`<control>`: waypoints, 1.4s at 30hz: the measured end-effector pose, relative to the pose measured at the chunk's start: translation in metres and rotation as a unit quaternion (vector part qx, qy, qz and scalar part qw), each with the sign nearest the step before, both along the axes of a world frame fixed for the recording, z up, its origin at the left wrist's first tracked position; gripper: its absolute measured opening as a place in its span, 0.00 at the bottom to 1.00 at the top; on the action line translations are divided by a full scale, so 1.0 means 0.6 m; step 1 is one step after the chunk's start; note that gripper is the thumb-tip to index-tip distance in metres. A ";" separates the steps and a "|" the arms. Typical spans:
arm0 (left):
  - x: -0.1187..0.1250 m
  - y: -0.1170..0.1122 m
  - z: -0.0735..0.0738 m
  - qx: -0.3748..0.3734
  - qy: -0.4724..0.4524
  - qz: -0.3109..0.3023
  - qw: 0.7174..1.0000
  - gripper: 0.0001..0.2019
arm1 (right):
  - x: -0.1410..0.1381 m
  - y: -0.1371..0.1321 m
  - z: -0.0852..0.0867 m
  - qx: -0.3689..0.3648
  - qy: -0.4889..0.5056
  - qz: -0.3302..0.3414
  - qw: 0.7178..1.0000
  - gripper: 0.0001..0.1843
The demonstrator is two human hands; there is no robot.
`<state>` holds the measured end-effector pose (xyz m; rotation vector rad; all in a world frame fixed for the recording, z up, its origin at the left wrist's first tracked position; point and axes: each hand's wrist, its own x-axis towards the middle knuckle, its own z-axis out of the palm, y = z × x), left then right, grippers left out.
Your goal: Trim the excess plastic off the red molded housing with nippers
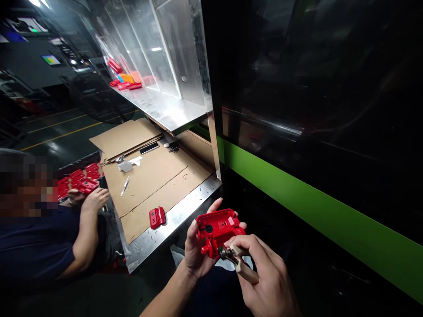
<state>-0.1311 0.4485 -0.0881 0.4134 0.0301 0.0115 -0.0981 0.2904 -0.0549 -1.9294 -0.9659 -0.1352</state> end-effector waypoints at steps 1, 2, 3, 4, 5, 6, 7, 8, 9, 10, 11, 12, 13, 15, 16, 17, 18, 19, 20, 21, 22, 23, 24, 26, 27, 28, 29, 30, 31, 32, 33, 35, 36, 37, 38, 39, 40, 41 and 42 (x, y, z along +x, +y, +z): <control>0.001 -0.001 0.000 -0.004 0.005 0.000 1.000 0.41 | -0.001 0.002 -0.001 0.002 -0.045 0.008 0.999 0.12; 0.001 -0.001 0.000 -0.007 0.011 0.001 1.000 0.42 | -0.002 0.005 -0.004 0.004 -0.098 0.019 0.995 0.13; 0.001 -0.002 0.001 -0.010 0.016 0.004 1.000 0.43 | -0.003 0.006 -0.007 0.010 -0.147 0.027 0.989 0.13; 0.000 -0.002 0.001 -0.010 0.022 0.007 1.000 0.44 | -0.004 0.008 -0.011 0.020 -0.186 0.028 0.982 0.14; 0.000 -0.003 0.002 -0.010 0.028 0.008 1.000 0.45 | -0.004 0.008 -0.015 0.035 -0.212 0.020 0.976 0.15; -0.002 -0.003 0.002 -0.009 0.033 0.006 0.999 0.46 | -0.003 0.006 -0.018 0.056 -0.228 -0.002 0.972 0.17; -0.003 -0.003 0.002 -0.011 0.036 0.001 0.999 0.46 | -0.001 0.003 -0.020 0.079 -0.233 -0.033 0.969 0.18; -0.005 -0.002 0.002 -0.016 0.036 -0.010 0.999 0.46 | 0.002 -0.002 -0.020 0.097 -0.229 -0.067 0.966 0.19; -0.007 -0.001 0.002 -0.026 0.035 -0.022 0.999 0.47 | 0.006 -0.008 -0.018 0.101 -0.218 -0.099 0.966 0.20; -0.008 0.001 0.003 -0.039 0.033 -0.035 0.998 0.47 | 0.011 -0.015 -0.015 0.095 -0.204 -0.133 0.965 0.19; -0.009 0.003 0.004 -0.054 0.031 -0.045 0.997 0.47 | 0.017 -0.024 -0.011 0.082 -0.192 -0.167 0.963 0.17; -0.009 0.005 0.005 -0.068 0.029 -0.052 0.996 0.46 | 0.023 -0.032 -0.009 0.065 -0.188 -0.197 0.960 0.16; -0.009 0.007 0.006 -0.079 0.030 -0.054 0.995 0.46 | 0.029 -0.041 -0.007 0.044 -0.194 -0.219 0.955 0.15; -0.010 0.011 0.010 -0.094 0.032 -0.050 0.994 0.45 | 0.040 -0.056 -0.011 -0.004 -0.235 -0.240 0.942 0.16; -0.010 0.012 0.012 -0.099 0.031 -0.047 0.993 0.45 | 0.044 -0.063 -0.016 -0.030 -0.256 -0.242 0.935 0.17; -0.010 0.013 0.014 -0.105 0.031 -0.043 0.993 0.44 | 0.048 -0.070 -0.022 -0.059 -0.271 -0.241 0.930 0.17; -0.011 0.013 0.017 -0.110 0.034 -0.040 0.993 0.44 | 0.050 -0.077 -0.030 -0.084 -0.278 -0.242 0.926 0.17; -0.012 0.013 0.019 -0.114 0.036 -0.038 0.992 0.44 | 0.053 -0.083 -0.038 -0.107 -0.279 -0.246 0.922 0.16; -0.012 0.013 0.021 -0.118 0.039 -0.036 0.992 0.44 | 0.055 -0.089 -0.046 -0.125 -0.277 -0.246 0.920 0.14; -0.013 0.012 0.022 -0.121 0.040 -0.036 0.991 0.44 | 0.056 -0.095 -0.054 -0.144 -0.275 -0.243 0.919 0.12; -0.013 0.011 0.023 -0.124 0.041 -0.036 0.991 0.44 | 0.057 -0.100 -0.060 -0.163 -0.274 -0.239 0.917 0.11; -0.014 0.010 0.024 -0.127 0.041 -0.036 0.990 0.44 | 0.058 -0.105 -0.065 -0.181 -0.272 -0.235 0.915 0.11; -0.014 0.010 0.024 -0.130 0.040 -0.037 0.990 0.44 | 0.058 -0.109 -0.070 -0.196 -0.270 -0.233 0.914 0.13; -0.014 0.009 0.023 -0.135 0.039 -0.036 0.989 0.43 | 0.058 -0.116 -0.077 -0.212 -0.259 -0.232 0.913 0.16; -0.015 0.009 0.023 -0.135 0.038 -0.035 0.990 0.43 | 0.057 -0.118 -0.079 -0.213 -0.250 -0.233 0.915 0.16; -0.015 0.009 0.022 -0.134 0.036 -0.033 0.990 0.43 | 0.056 -0.119 -0.082 -0.209 -0.243 -0.232 0.918 0.15; -0.015 0.009 0.022 -0.131 0.035 -0.032 0.990 0.43 | 0.055 -0.119 -0.084 -0.206 -0.235 -0.232 0.921 0.15; -0.014 0.009 0.021 -0.127 0.033 -0.030 0.991 0.43 | 0.053 -0.118 -0.084 -0.200 -0.228 -0.234 0.924 0.14; -0.014 0.010 0.021 -0.124 0.029 -0.028 0.991 0.43 | 0.050 -0.116 -0.084 -0.194 -0.220 -0.238 0.926 0.13; -0.014 0.010 0.021 -0.121 0.024 -0.027 0.992 0.43 | 0.047 -0.113 -0.082 -0.185 -0.206 -0.246 0.929 0.14; -0.014 0.009 0.021 -0.120 0.019 -0.027 0.992 0.42 | 0.043 -0.110 -0.078 -0.177 -0.181 -0.256 0.933 0.16; -0.013 0.008 0.022 -0.119 0.007 -0.027 0.992 0.42 | 0.035 -0.103 -0.065 -0.159 -0.106 -0.274 0.943 0.24; -0.013 0.006 0.021 -0.117 0.001 -0.025 0.993 0.42 | 0.031 -0.099 -0.058 -0.150 -0.066 -0.278 0.947 0.27; -0.014 0.004 0.021 -0.113 -0.003 -0.020 0.993 0.42 | 0.028 -0.096 -0.049 -0.144 -0.036 -0.276 0.950 0.27; -0.015 0.001 0.020 -0.106 -0.010 -0.010 0.994 0.42 | 0.025 -0.094 -0.041 -0.136 -0.026 -0.266 0.954 0.26; -0.016 -0.002 0.018 -0.094 -0.021 0.006 0.995 0.43 | 0.023 -0.091 -0.034 -0.130 -0.033 -0.246 0.960 0.23; -0.018 -0.005 0.017 -0.080 -0.034 0.024 0.996 0.45 | 0.022 -0.089 -0.026 -0.125 -0.054 -0.225 0.965 0.21; -0.020 -0.008 0.016 -0.064 -0.048 0.041 0.996 0.46 | 0.022 -0.087 -0.019 -0.123 -0.081 -0.205 0.968 0.20; -0.022 -0.009 0.015 -0.050 -0.063 0.054 0.995 0.48 | 0.023 -0.084 -0.011 -0.121 -0.109 -0.184 0.970 0.20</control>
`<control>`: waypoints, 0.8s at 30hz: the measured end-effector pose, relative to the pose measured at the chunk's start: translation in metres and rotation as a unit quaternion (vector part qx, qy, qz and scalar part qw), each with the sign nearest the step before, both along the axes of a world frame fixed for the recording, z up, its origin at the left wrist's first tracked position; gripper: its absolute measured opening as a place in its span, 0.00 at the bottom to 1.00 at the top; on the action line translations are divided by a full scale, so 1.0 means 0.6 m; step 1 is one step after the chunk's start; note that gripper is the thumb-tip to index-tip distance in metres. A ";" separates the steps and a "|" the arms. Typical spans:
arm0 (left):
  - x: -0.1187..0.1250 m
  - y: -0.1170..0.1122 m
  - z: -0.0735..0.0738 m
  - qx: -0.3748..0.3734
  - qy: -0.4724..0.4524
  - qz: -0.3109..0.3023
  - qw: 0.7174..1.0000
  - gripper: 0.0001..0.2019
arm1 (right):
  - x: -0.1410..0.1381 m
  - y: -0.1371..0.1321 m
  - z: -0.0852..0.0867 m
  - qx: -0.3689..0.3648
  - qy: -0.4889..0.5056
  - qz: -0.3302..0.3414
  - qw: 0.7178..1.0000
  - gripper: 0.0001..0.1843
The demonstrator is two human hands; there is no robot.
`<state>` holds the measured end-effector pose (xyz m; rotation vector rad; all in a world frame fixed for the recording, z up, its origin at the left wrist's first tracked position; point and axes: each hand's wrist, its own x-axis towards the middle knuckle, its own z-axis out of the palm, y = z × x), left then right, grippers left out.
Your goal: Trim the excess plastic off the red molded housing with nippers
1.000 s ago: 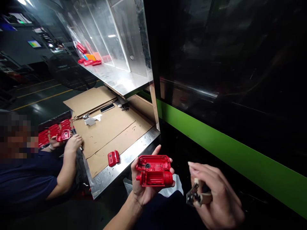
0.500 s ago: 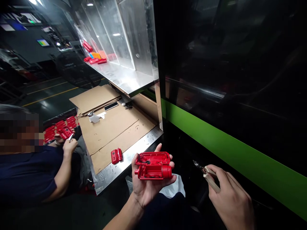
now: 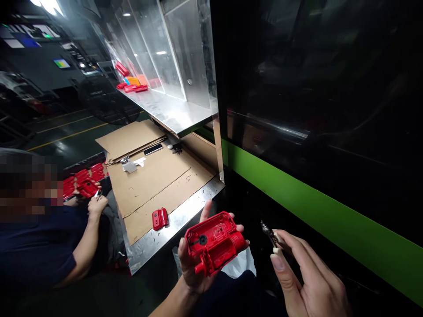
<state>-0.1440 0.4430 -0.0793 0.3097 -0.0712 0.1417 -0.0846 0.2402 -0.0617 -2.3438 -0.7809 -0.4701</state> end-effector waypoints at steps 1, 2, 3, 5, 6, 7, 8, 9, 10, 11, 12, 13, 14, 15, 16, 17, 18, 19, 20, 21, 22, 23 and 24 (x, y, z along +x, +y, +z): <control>-0.001 -0.001 -0.001 0.010 -0.010 0.006 1.000 0.50 | 0.001 0.004 0.008 -0.002 -0.022 0.024 0.999 0.20; -0.002 -0.001 -0.002 0.016 -0.015 0.001 1.000 0.51 | 0.002 0.008 0.016 -0.005 -0.041 0.049 0.998 0.21; -0.002 0.000 -0.002 0.015 -0.012 -0.012 1.000 0.51 | 0.004 0.013 0.025 -0.006 -0.056 0.075 0.996 0.22; 0.000 0.004 -0.003 0.004 -0.001 -0.055 0.998 0.50 | 0.010 0.027 0.046 -0.006 -0.090 0.129 0.988 0.24; 0.001 0.005 -0.003 -0.004 0.005 -0.077 0.997 0.48 | 0.013 0.035 0.058 -0.010 -0.106 0.147 0.983 0.24; 0.003 0.006 -0.004 -0.014 0.011 -0.095 0.995 0.46 | 0.016 0.043 0.070 -0.015 -0.122 0.159 0.980 0.25; 0.004 0.007 -0.003 -0.025 0.014 -0.107 0.994 0.43 | 0.020 0.053 0.082 -0.024 -0.137 0.168 0.976 0.26; 0.005 0.006 -0.003 -0.037 0.016 -0.113 0.993 0.40 | 0.022 0.063 0.094 -0.035 -0.152 0.178 0.972 0.26; 0.006 0.006 -0.001 -0.050 0.017 -0.115 0.992 0.37 | 0.024 0.073 0.104 -0.051 -0.163 0.189 0.967 0.26; 0.006 0.004 0.001 -0.064 0.021 -0.114 0.991 0.35 | 0.025 0.083 0.113 -0.066 -0.168 0.199 0.963 0.25; 0.006 0.003 0.004 -0.078 0.025 -0.113 0.990 0.34 | 0.026 0.093 0.121 -0.078 -0.169 0.206 0.961 0.24; 0.006 0.001 0.007 -0.089 0.031 -0.115 0.989 0.34 | 0.026 0.101 0.126 -0.090 -0.164 0.209 0.960 0.23; 0.006 -0.001 0.011 -0.098 0.039 -0.116 0.988 0.33 | 0.027 0.109 0.130 -0.101 -0.159 0.206 0.960 0.21; 0.006 -0.002 0.016 -0.105 0.048 -0.117 0.986 0.32 | 0.027 0.116 0.132 -0.114 -0.157 0.202 0.960 0.20; 0.005 -0.004 0.019 -0.110 0.055 -0.117 0.986 0.31 | 0.028 0.121 0.133 -0.129 -0.160 0.198 0.958 0.19; 0.005 -0.006 0.022 -0.113 0.061 -0.114 0.985 0.30 | 0.029 0.125 0.133 -0.146 -0.168 0.198 0.955 0.19; 0.004 -0.007 0.024 -0.116 0.065 -0.111 0.985 0.29 | 0.030 0.127 0.133 -0.161 -0.182 0.201 0.949 0.18; 0.003 -0.009 0.025 -0.121 0.067 -0.109 0.984 0.28 | 0.031 0.129 0.132 -0.172 -0.194 0.204 0.944 0.18; 0.003 -0.010 0.025 -0.125 0.069 -0.110 0.984 0.28 | 0.032 0.130 0.132 -0.177 -0.203 0.208 0.940 0.18; 0.002 -0.011 0.024 -0.129 0.069 -0.115 0.983 0.28 | 0.032 0.131 0.132 -0.177 -0.205 0.211 0.939 0.18; 0.001 -0.011 0.022 -0.132 0.070 -0.122 0.981 0.28 | 0.032 0.131 0.131 -0.174 -0.200 0.211 0.941 0.18; 0.001 -0.011 0.019 -0.135 0.072 -0.128 0.980 0.29 | 0.031 0.132 0.131 -0.168 -0.193 0.210 0.944 0.18; 0.001 -0.011 0.017 -0.136 0.074 -0.131 0.979 0.29 | 0.030 0.132 0.131 -0.164 -0.185 0.209 0.946 0.18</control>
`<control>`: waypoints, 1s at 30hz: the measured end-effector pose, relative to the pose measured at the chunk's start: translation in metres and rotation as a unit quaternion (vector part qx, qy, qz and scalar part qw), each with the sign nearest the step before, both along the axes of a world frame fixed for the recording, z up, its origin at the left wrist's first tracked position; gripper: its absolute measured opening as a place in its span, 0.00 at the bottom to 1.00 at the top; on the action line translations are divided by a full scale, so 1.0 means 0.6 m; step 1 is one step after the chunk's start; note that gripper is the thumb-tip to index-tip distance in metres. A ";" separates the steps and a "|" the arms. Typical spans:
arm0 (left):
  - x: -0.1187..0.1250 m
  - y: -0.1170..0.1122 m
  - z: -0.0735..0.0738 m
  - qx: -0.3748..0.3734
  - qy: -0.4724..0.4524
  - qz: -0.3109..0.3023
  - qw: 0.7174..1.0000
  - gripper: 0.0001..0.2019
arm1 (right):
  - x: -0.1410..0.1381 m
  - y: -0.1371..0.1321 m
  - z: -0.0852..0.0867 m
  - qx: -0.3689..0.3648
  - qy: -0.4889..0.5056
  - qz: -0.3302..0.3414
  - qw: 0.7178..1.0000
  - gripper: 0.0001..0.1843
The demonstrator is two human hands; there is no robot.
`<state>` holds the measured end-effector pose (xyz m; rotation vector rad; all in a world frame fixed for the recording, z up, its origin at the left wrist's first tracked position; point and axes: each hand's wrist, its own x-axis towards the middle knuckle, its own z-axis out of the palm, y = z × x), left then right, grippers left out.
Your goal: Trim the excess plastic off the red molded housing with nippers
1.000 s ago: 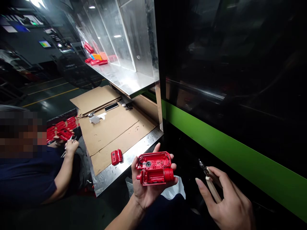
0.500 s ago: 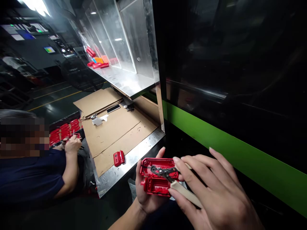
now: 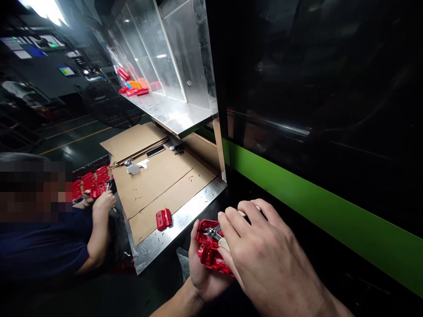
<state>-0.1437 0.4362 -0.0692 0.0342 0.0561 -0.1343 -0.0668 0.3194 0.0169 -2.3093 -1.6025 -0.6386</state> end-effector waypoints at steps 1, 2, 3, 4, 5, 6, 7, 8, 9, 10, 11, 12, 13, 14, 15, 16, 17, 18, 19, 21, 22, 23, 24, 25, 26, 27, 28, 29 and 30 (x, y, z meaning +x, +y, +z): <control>0.000 0.000 -0.002 -0.001 0.003 -0.001 1.000 0.30 | -0.002 0.000 0.000 0.004 0.007 -0.001 1.000 0.19; 0.000 0.001 -0.003 -0.002 0.007 0.000 1.000 0.30 | -0.004 0.001 -0.001 0.007 0.012 -0.004 1.000 0.19; 0.000 0.002 -0.003 -0.004 0.013 0.003 1.000 0.30 | -0.006 0.001 -0.001 0.009 0.016 -0.010 1.000 0.19; -0.001 0.002 -0.002 -0.006 0.020 0.005 1.000 0.30 | -0.008 0.002 -0.001 0.010 0.020 -0.017 1.000 0.19; -0.001 0.003 -0.001 -0.007 0.027 0.006 1.000 0.30 | -0.009 0.002 -0.001 0.010 0.024 -0.025 0.999 0.20; -0.001 0.003 0.001 -0.009 0.034 0.007 0.999 0.30 | -0.010 0.002 -0.001 0.009 0.029 -0.033 0.999 0.20; -0.001 0.004 0.003 -0.010 0.039 0.008 0.999 0.30 | -0.011 0.003 -0.001 0.010 0.032 -0.037 0.999 0.20; -0.002 0.004 0.004 -0.011 0.042 0.009 0.999 0.30 | -0.011 0.003 -0.001 0.010 0.033 -0.038 0.999 0.20; -0.002 0.004 0.005 -0.013 0.044 0.009 0.999 0.30 | -0.011 0.003 -0.001 0.011 0.034 -0.036 0.999 0.20; -0.002 0.003 0.006 -0.015 0.045 0.011 0.999 0.29 | -0.011 0.003 -0.002 0.012 0.036 -0.035 0.999 0.20; -0.003 0.003 0.006 -0.018 0.047 0.012 0.999 0.29 | -0.010 0.004 -0.002 0.013 0.038 -0.033 0.999 0.20; -0.003 0.003 0.005 -0.020 0.047 0.011 0.999 0.29 | -0.010 0.004 -0.002 0.013 0.040 -0.031 0.999 0.20; -0.003 0.002 0.004 -0.023 0.046 0.011 0.999 0.29 | -0.009 0.005 -0.003 0.012 0.042 -0.029 0.999 0.19; -0.002 0.003 0.003 -0.027 0.046 0.013 0.999 0.29 | -0.009 0.006 -0.004 0.010 0.043 -0.027 0.999 0.19; -0.002 0.003 0.002 -0.031 0.045 0.015 0.998 0.28 | -0.008 0.006 -0.005 0.008 0.043 -0.026 0.999 0.18; -0.001 0.003 0.001 -0.036 0.043 0.017 0.998 0.28 | -0.008 0.007 -0.005 0.007 0.043 -0.026 0.999 0.17; 0.000 0.004 0.001 -0.040 0.042 0.019 0.998 0.27 | -0.008 0.008 -0.006 0.006 0.042 -0.026 0.999 0.17; 0.000 0.004 0.001 -0.042 0.041 0.021 0.998 0.27 | -0.008 0.009 -0.006 0.007 0.040 -0.027 0.999 0.17; 0.001 0.005 0.001 -0.040 0.040 0.021 0.998 0.27 | -0.008 0.010 -0.006 0.009 0.037 -0.027 0.999 0.17; 0.001 0.006 0.000 -0.030 0.036 0.014 0.999 0.28 | -0.008 0.011 -0.005 0.012 0.034 -0.030 0.999 0.18; 0.002 0.006 0.000 -0.025 0.033 0.012 0.999 0.28 | -0.008 0.012 -0.005 0.014 0.034 -0.031 0.999 0.18; 0.002 0.006 -0.001 -0.020 0.031 0.013 0.999 0.29 | -0.008 0.012 -0.005 0.016 0.036 -0.033 0.999 0.18; 0.002 0.007 -0.002 -0.017 0.029 0.017 0.999 0.28 | -0.008 0.012 -0.005 0.018 0.038 -0.032 0.999 0.18; 0.003 0.008 -0.004 -0.015 0.028 0.023 0.999 0.27 | -0.007 0.013 -0.006 0.018 0.039 -0.031 0.999 0.18; 0.003 0.008 -0.006 -0.015 0.028 0.030 0.999 0.26 | -0.007 0.013 -0.007 0.018 0.039 -0.031 0.999 0.17; 0.003 0.009 -0.008 -0.014 0.027 0.035 0.999 0.25 | -0.007 0.013 -0.009 0.017 0.040 -0.031 0.999 0.16; 0.003 0.010 -0.011 -0.013 0.024 0.036 0.999 0.25 | -0.007 0.013 -0.011 0.015 0.040 -0.031 0.999 0.15; 0.003 0.010 -0.013 -0.010 0.021 0.033 0.999 0.25 | -0.007 0.013 -0.013 0.012 0.039 -0.033 0.999 0.14; 0.003 0.010 -0.016 -0.006 0.016 0.028 0.999 0.25 | -0.007 0.013 -0.014 0.008 0.037 -0.034 0.999 0.13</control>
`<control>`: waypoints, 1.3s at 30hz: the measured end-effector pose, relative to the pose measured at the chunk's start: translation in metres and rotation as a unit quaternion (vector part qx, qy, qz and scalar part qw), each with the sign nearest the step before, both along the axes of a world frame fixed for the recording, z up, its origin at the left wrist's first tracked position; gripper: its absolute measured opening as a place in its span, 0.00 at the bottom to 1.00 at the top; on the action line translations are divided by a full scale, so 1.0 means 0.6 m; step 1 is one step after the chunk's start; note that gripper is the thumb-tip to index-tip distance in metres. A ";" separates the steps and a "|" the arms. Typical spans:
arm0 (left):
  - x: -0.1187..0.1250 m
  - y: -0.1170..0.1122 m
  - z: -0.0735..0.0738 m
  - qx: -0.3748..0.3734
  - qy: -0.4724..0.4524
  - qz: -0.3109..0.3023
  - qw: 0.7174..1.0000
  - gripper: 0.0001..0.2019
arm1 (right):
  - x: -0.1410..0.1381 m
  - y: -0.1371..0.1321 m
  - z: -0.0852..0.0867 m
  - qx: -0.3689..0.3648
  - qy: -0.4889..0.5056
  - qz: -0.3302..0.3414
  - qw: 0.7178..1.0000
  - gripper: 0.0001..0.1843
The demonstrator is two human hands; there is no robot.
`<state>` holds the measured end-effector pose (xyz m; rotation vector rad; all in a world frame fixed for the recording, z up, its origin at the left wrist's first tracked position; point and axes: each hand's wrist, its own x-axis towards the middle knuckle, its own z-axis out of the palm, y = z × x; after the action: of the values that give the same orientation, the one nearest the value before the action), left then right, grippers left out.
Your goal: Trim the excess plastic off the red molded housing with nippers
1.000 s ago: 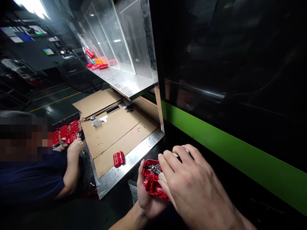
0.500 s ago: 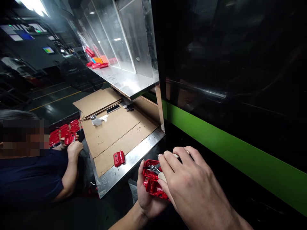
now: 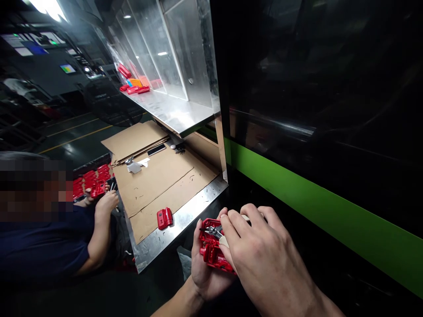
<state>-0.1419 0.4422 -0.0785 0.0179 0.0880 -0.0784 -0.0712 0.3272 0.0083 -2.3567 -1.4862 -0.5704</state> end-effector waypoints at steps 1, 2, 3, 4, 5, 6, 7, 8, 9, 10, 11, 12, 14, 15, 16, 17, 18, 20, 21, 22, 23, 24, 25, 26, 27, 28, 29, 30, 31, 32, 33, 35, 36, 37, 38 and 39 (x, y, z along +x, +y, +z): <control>0.000 -0.001 -0.002 0.004 -0.006 -0.004 1.000 0.25 | 0.000 0.000 -0.002 -0.004 -0.001 0.000 1.000 0.12; 0.000 -0.002 -0.003 0.007 -0.010 -0.006 1.000 0.24 | -0.001 0.000 -0.003 -0.006 0.000 0.001 1.000 0.10; 0.000 -0.003 -0.004 0.009 -0.015 -0.007 1.000 0.24 | -0.001 0.001 -0.004 -0.007 0.003 0.001 1.000 0.08; 0.000 -0.005 -0.005 0.008 -0.017 -0.008 1.000 0.24 | -0.001 0.001 -0.004 -0.006 0.005 0.001 1.000 0.07; 0.000 -0.008 -0.006 0.004 -0.017 -0.011 1.000 0.24 | 0.000 0.001 -0.005 -0.004 0.009 0.002 1.000 0.05; -0.001 -0.010 -0.007 -0.003 -0.011 -0.015 1.000 0.25 | 0.001 0.002 -0.005 -0.002 0.014 0.004 1.000 0.05; -0.001 -0.012 -0.008 -0.010 -0.002 -0.021 1.000 0.25 | 0.003 0.001 -0.006 -0.002 0.016 0.006 1.000 0.05; -0.001 -0.014 -0.010 -0.016 0.005 -0.027 1.000 0.25 | 0.006 0.000 -0.007 -0.002 0.016 0.009 1.000 0.06; 0.000 -0.016 -0.011 -0.020 0.010 -0.029 0.999 0.25 | 0.008 -0.002 -0.009 -0.003 0.015 0.012 1.000 0.06; 0.000 -0.017 -0.013 -0.020 0.012 -0.029 0.999 0.25 | 0.011 -0.004 -0.011 -0.002 0.015 0.015 1.000 0.06; 0.000 -0.018 -0.015 -0.017 0.010 -0.027 0.999 0.25 | 0.013 -0.008 -0.013 -0.001 0.020 0.015 1.000 0.06; 0.000 -0.019 -0.017 -0.012 0.005 -0.024 1.000 0.25 | 0.013 -0.012 -0.015 0.002 0.029 0.014 0.999 0.07; 0.000 -0.021 -0.020 0.001 -0.007 -0.022 1.000 0.26 | 0.012 -0.022 -0.020 0.006 0.059 0.016 0.998 0.07; 0.000 -0.021 -0.021 0.008 -0.014 -0.024 1.000 0.26 | 0.009 -0.028 -0.023 0.009 0.073 0.018 0.997 0.07; 0.000 -0.021 -0.021 0.013 -0.020 -0.025 0.999 0.27 | 0.007 -0.033 -0.026 0.012 0.086 0.021 0.996 0.07; 0.000 -0.020 -0.021 0.016 -0.025 -0.023 0.999 0.27 | 0.005 -0.039 -0.029 0.014 0.096 0.022 0.995 0.07; 0.000 -0.018 -0.020 0.018 -0.031 -0.020 0.999 0.27 | 0.003 -0.044 -0.032 0.014 0.102 0.023 0.994 0.08; 0.001 -0.015 -0.017 0.023 -0.034 -0.010 0.999 0.27 | 0.001 -0.054 -0.036 0.020 0.111 0.009 0.994 0.08; 0.002 -0.013 -0.015 0.028 -0.036 -0.007 0.999 0.28 | 0.002 -0.058 -0.037 0.027 0.110 -0.002 0.994 0.08; 0.002 -0.012 -0.014 0.036 -0.035 -0.005 0.999 0.28 | 0.003 -0.061 -0.037 0.042 0.105 -0.015 0.993 0.09; 0.002 -0.011 -0.012 0.044 -0.032 -0.005 0.998 0.28 | 0.004 -0.064 -0.036 0.065 0.097 -0.028 0.993 0.11; 0.001 -0.011 -0.011 0.053 -0.026 -0.006 0.998 0.28 | 0.005 -0.065 -0.035 0.089 0.092 -0.041 0.991 0.13; 0.000 -0.013 -0.011 0.064 -0.018 -0.006 0.998 0.29 | 0.004 -0.064 -0.033 0.113 0.094 -0.055 0.988 0.15; -0.001 -0.015 -0.011 0.077 -0.010 -0.003 0.997 0.30 | 0.001 -0.062 -0.032 0.133 0.102 -0.065 0.984 0.18; -0.002 -0.018 -0.013 0.092 -0.002 0.003 0.996 0.31 | -0.003 -0.057 -0.032 0.150 0.116 -0.067 0.980 0.20; -0.003 -0.022 -0.016 0.109 0.004 0.013 0.994 0.32 | -0.010 -0.051 -0.034 0.164 0.141 -0.068 0.974 0.20; -0.004 -0.025 -0.020 0.130 0.003 0.021 0.991 0.33 | -0.018 -0.044 -0.036 0.181 0.178 -0.063 0.965 0.19; -0.004 -0.028 -0.025 0.152 -0.004 0.029 0.988 0.35 | -0.028 -0.035 -0.039 0.204 0.227 -0.054 0.951 0.15; -0.004 -0.030 -0.031 0.178 -0.015 0.036 0.983 0.38 | -0.039 -0.027 -0.043 0.232 0.281 -0.044 0.930 0.11; -0.003 -0.032 -0.036 0.205 -0.026 0.040 0.978 0.41 | -0.050 -0.018 -0.047 0.262 0.339 -0.040 0.903 0.08; -0.003 -0.033 -0.041 0.233 -0.036 0.043 0.971 0.44 | -0.059 -0.011 -0.050 0.289 0.395 -0.043 0.871 0.06; -0.001 -0.032 -0.049 0.274 -0.044 0.050 0.959 0.47 | -0.073 -0.001 -0.055 0.324 0.478 -0.052 0.815 0.07; -0.001 -0.031 -0.052 0.287 -0.045 0.054 0.955 0.46 | -0.076 0.002 -0.056 0.332 0.503 -0.056 0.796 0.08; -0.001 -0.030 -0.054 0.293 -0.045 0.057 0.953 0.45 | -0.078 0.003 -0.056 0.336 0.519 -0.059 0.783 0.09; -0.001 -0.029 -0.056 0.294 -0.047 0.060 0.953 0.44 | -0.078 0.002 -0.056 0.339 0.527 -0.061 0.777 0.10; -0.001 -0.028 -0.057 0.296 -0.050 0.064 0.952 0.44 | -0.078 0.000 -0.056 0.341 0.531 -0.062 0.773 0.10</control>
<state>-0.1426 0.4255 -0.1128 0.6170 0.0075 0.0808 -0.1177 0.3273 -0.0251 -1.6332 -0.4584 0.2174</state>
